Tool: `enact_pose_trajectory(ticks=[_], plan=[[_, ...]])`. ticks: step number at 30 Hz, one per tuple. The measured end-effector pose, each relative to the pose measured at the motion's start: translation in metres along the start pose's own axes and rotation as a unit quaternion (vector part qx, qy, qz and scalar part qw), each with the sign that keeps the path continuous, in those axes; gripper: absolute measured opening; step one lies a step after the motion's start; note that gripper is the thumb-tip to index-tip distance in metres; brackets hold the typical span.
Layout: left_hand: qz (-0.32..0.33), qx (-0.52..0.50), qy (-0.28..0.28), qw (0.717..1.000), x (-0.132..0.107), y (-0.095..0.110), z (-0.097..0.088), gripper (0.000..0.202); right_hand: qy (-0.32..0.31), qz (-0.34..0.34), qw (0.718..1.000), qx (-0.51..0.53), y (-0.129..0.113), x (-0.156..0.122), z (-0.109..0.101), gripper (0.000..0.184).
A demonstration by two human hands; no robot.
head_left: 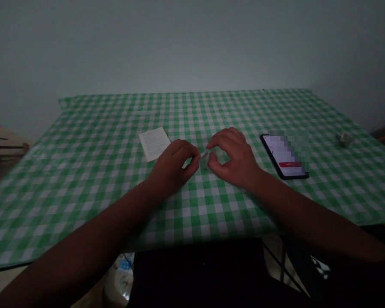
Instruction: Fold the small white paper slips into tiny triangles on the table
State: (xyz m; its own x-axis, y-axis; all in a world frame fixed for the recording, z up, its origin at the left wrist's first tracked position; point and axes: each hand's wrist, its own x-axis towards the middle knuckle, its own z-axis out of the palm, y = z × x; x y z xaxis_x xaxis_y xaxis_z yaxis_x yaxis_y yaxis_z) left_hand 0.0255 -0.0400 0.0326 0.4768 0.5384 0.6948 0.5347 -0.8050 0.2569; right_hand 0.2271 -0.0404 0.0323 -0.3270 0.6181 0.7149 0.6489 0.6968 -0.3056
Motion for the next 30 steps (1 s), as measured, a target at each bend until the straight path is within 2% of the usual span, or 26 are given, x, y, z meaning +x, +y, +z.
enact_pose_trajectory(ticks=[3,14,17,21,23,26,30], plan=[[0.019,-0.002,0.012,1.0,-0.001,0.002,0.005,0.003,-0.013,-0.009,1.0,0.012,-0.01,-0.001,0.003,0.007],[0.025,-0.013,0.006,1.0,0.001,0.006,0.006,0.005,-0.008,0.017,1.0,0.004,-0.013,0.001,0.003,0.005],[0.006,0.0,0.002,1.0,0.002,0.008,-0.001,0.006,0.004,0.021,1.0,0.001,0.0,0.003,0.002,0.007],[-0.05,0.061,0.017,0.997,0.003,0.004,-0.015,0.007,0.054,0.067,0.996,-0.01,0.034,0.006,-0.002,0.011],[-0.06,0.072,0.018,0.995,0.004,-0.001,-0.018,0.007,0.068,0.092,0.993,0.001,0.042,0.008,-0.004,0.011],[-0.057,0.061,0.004,0.996,0.003,-0.006,-0.016,0.007,0.066,0.068,0.995,0.03,0.034,0.009,-0.006,0.012],[-0.005,0.021,-0.006,1.0,0.001,-0.005,-0.008,0.006,0.038,0.015,0.998,0.041,0.007,0.005,-0.006,0.015]])
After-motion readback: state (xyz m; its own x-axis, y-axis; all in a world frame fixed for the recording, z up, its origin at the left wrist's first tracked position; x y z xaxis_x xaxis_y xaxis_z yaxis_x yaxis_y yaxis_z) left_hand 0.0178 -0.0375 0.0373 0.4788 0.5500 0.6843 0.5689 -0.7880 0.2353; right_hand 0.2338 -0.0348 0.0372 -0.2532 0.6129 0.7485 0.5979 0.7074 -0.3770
